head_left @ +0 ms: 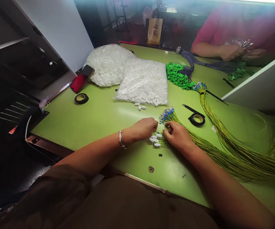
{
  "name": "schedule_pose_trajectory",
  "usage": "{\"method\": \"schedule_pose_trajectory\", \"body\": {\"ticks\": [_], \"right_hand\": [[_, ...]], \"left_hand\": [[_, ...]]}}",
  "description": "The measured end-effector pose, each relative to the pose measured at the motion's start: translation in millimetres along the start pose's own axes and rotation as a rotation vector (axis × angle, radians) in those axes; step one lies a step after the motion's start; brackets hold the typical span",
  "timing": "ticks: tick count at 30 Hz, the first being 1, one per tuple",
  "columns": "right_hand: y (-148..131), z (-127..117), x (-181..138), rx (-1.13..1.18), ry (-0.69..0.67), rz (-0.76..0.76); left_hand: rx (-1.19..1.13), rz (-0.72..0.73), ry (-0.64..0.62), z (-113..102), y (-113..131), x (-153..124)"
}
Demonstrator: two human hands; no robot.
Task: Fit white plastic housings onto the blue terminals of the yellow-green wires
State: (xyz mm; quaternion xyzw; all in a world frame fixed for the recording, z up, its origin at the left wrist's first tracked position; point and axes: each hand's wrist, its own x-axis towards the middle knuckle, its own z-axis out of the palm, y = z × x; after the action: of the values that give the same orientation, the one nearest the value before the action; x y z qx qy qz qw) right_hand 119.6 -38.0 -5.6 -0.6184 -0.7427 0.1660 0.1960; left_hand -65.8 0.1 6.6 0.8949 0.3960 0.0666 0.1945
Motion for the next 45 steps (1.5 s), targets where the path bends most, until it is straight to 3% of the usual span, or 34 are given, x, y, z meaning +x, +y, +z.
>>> {"method": "schedule_pose_trajectory", "body": {"ticks": [7, 13, 18, 20, 23, 29, 35, 39, 41, 43, 45], "right_hand": [[-5, -4, -3, -0.079, -0.066, -0.023], [-5, -2, -1, -0.158, -0.091, -0.006], [-3, -4, 2, -0.175, -0.119, -0.012], [-2, -5, 2, -0.141, -0.118, -0.007], [-1, -5, 2, -0.088, -0.110, -0.011], [0, 0, 2, -0.043, -0.042, -0.020], [2, 7, 1, 0.033, 0.070, -0.097], [9, 8, 4, 0.324, 0.074, -0.040], [11, 8, 4, 0.449, 0.032, 0.042], [11, 8, 4, 0.540, 0.010, 0.129], [10, 7, 4, 0.581, 0.022, 0.175]], "left_hand": [[0.003, -0.057, 0.104, 11, -1, 4], [-0.171, -0.015, 0.212, 6, -5, 9], [-0.199, -0.142, 0.164, -7, -12, 10], [-0.206, -0.129, 0.120, -10, -11, 7], [-0.173, -0.064, 0.093, -7, -7, 4], [-0.081, -0.114, 0.134, 5, 1, 6], [-0.115, -0.048, 0.221, -2, 6, 2], [-0.181, 0.030, 0.175, -21, -13, 2], [-0.198, -0.051, 0.268, -33, -31, 3], [-0.147, -0.198, 0.447, -41, -50, 5], [-0.076, -0.200, 0.513, -42, -64, 9]]}}
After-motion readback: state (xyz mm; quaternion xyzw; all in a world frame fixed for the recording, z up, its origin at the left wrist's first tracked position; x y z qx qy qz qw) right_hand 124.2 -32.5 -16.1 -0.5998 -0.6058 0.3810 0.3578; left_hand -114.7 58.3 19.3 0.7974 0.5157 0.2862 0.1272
